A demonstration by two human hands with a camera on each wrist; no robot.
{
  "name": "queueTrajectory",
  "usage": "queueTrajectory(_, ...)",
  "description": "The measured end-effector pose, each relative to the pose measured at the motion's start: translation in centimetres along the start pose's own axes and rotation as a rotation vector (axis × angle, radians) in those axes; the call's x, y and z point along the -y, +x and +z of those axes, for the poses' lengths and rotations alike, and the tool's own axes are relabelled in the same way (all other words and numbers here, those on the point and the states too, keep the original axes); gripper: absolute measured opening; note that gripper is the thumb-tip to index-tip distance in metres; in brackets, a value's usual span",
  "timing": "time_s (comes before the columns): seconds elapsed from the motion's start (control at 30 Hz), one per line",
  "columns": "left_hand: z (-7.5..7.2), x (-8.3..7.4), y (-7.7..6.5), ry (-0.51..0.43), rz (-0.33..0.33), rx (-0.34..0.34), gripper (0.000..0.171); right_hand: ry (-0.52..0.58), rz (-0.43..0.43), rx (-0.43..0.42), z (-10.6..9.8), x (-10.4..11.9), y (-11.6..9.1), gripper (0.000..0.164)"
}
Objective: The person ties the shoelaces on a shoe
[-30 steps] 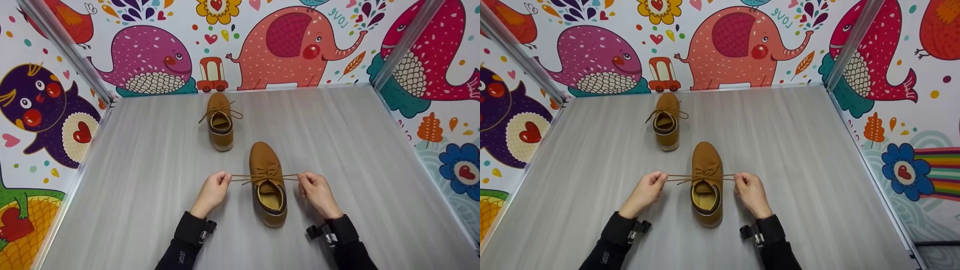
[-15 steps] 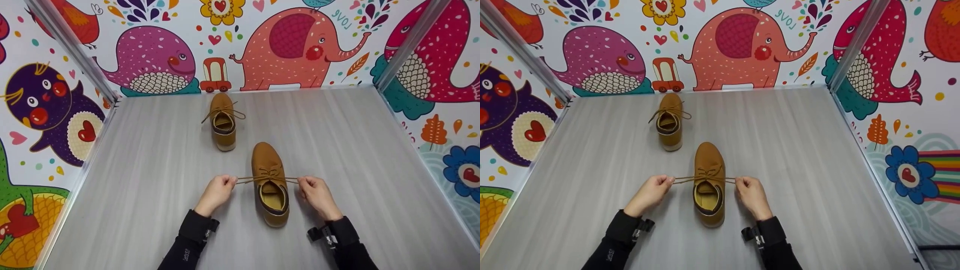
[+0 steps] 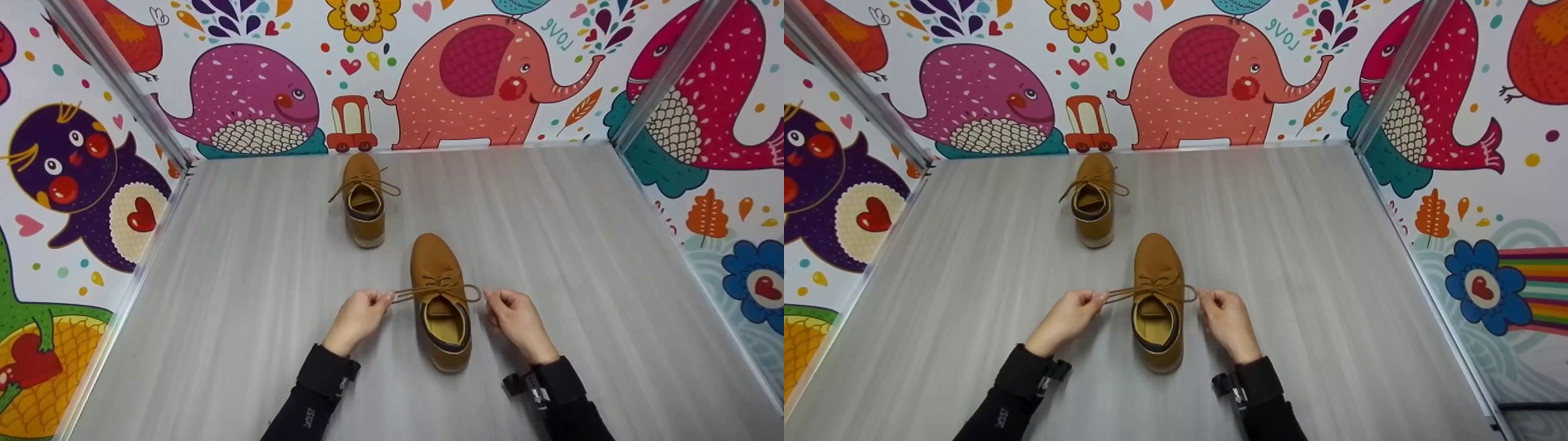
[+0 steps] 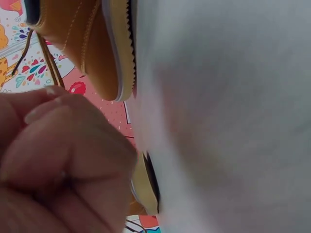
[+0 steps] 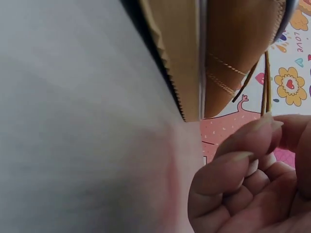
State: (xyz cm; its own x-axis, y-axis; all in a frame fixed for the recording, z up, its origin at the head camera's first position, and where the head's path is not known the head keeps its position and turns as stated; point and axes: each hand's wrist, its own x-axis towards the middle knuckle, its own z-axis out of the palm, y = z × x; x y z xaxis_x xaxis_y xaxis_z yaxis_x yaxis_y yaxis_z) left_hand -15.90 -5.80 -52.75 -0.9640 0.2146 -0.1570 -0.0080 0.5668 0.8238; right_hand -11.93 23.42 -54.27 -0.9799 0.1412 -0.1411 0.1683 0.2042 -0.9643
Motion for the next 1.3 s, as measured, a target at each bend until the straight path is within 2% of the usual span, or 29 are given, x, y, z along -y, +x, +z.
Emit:
queueTrajectory(0.13, 0.1, -0.2, -0.3, 0.018, -0.014, 0.001, 0.050, -0.070, 0.002, 0.018, -0.2, 0.0, -0.5, 0.043)
queueTrajectory(0.37, 0.3, -1.1, -2.0, -0.041, -0.038, 0.056, 0.060, -0.184, -0.080, 0.106, -0.7, 0.6, -2.2, 0.033)
queueTrajectory(0.5, 0.5, -1.9, -3.5, 0.038, -0.011, 0.062, 0.067, -0.237, -0.132, 0.122, -0.6, 0.8, -3.6, 0.026)
queueTrajectory(0.57, 0.6, -2.3, -4.2, 0.078, 0.021, 0.058, 0.066, -0.250, -0.156, 0.137, -0.4, 0.8, -4.4, 0.030)
queueTrajectory(0.67, 1.1, -2.8, -5.0, 0.083, 0.089, 0.076, 0.064, -0.272, -0.199, 0.162, 0.1, 0.8, -5.6, 0.044)
queueTrajectory(0.73, 1.6, -3.1, -5.4, 0.067, 0.136, 0.103, 0.070, -0.287, -0.224, 0.179, 0.5, 0.8, -6.2, 0.053)
queueTrajectory(0.83, 2.5, -3.3, -5.9, 0.043, 0.172, 0.147, 0.083, -0.338, -0.261, 0.181, 1.1, 0.7, -7.1, 0.066)
queueTrajectory(1.07, 4.3, -3.1, -6.0, 0.007, 0.196, 0.142, 0.090, -0.432, -0.301, 0.138, 2.4, 0.4, -8.1, 0.080)
queueTrajectory(1.3, 4.8, -3.2, -5.5, 0.002, 0.195, 0.143, 0.089, -0.464, -0.301, 0.128, 2.5, 0.5, -7.9, 0.082)
